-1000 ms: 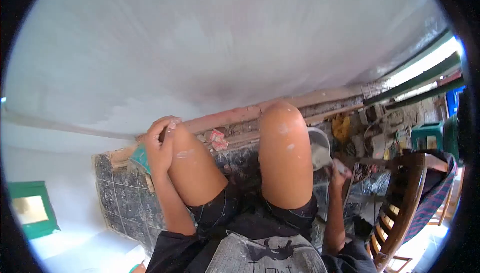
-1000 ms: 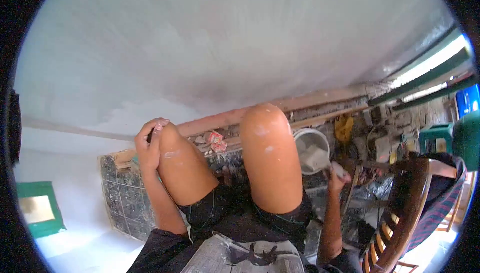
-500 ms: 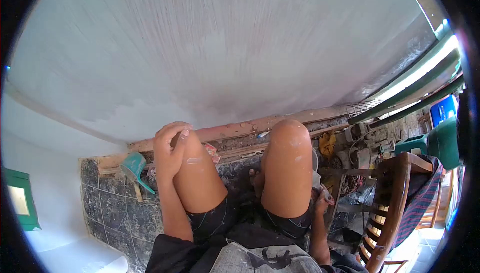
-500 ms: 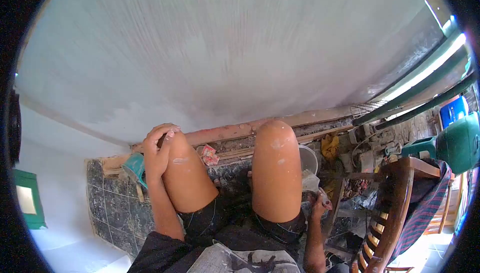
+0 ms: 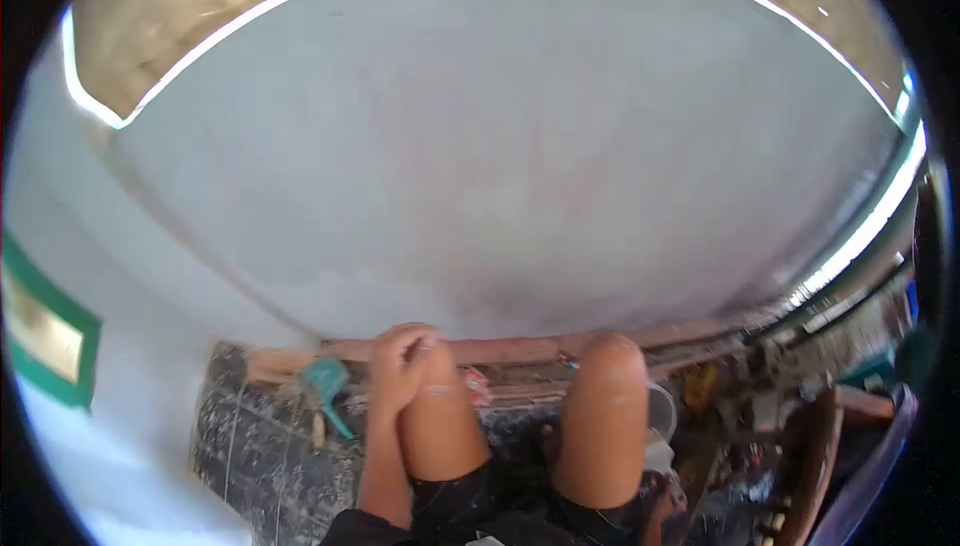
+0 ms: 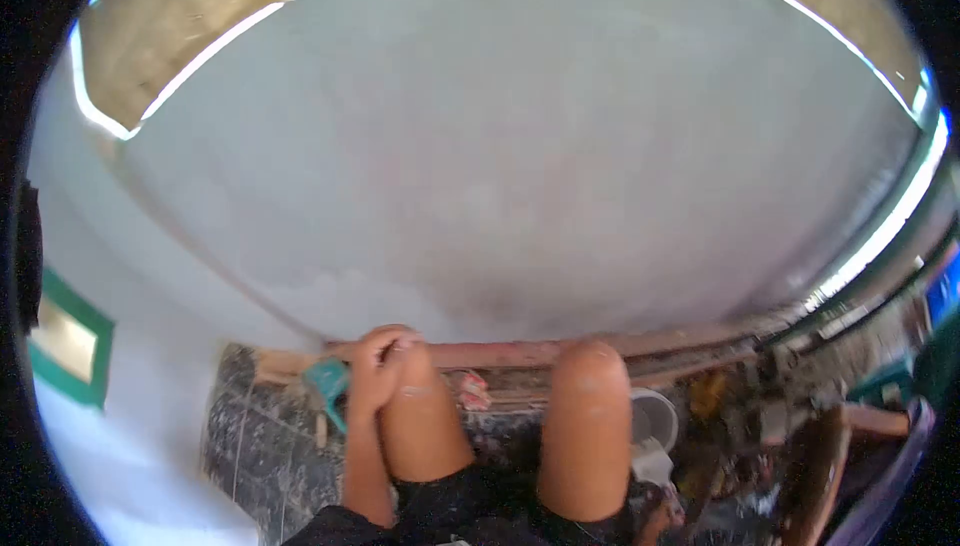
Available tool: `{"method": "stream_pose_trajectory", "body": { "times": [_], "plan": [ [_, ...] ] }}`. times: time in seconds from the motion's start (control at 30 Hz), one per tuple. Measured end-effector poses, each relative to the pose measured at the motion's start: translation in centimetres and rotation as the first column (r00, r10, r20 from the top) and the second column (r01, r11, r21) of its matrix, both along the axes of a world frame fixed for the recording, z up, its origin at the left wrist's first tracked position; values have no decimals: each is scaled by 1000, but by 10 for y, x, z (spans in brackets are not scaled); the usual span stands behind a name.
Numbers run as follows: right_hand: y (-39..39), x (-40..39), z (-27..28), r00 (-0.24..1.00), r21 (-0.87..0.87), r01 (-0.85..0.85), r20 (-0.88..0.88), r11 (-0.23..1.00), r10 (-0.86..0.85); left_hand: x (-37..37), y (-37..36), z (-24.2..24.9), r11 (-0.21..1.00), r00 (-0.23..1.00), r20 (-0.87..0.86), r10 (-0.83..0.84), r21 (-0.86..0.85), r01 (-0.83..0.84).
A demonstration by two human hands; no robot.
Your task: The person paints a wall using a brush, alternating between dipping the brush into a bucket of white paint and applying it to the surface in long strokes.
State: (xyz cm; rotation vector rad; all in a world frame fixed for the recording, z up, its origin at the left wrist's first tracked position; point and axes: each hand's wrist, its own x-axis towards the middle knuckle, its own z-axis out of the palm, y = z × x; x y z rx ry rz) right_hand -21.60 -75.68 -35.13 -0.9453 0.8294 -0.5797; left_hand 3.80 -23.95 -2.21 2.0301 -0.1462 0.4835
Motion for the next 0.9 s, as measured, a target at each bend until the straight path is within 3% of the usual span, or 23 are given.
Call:
{"method": "stream_pose_trajectory", "body": {
  "times": [0.03, 0.17, 0.37, 0.57, 0.9],
  "plan": [
    [-17, -3, -38, 999, 9, -9, 38, 1000, 9, -1, 1, -1, 1000, 1000, 10, 9, 26, -9],
    [31, 90, 36, 994, -42, -102, -53, 994, 100, 1, -1, 9, 997, 999, 32, -26, 71, 24],
    [83, 209, 83, 938, -106, -346, -11, 932, 347, 0, -6, 15, 998, 998, -44, -40, 56, 43],
    [140, 293, 121, 839, -171, -525, 59, 834, 540, -1, -3, 18, 993, 997, 52, -60, 109, 54],
    [217, 339, 158, 740, -204, -641, 90, 740, 666, -4, 1, 12, 996, 998, 54, -36, 88, 31]
  ]
}}
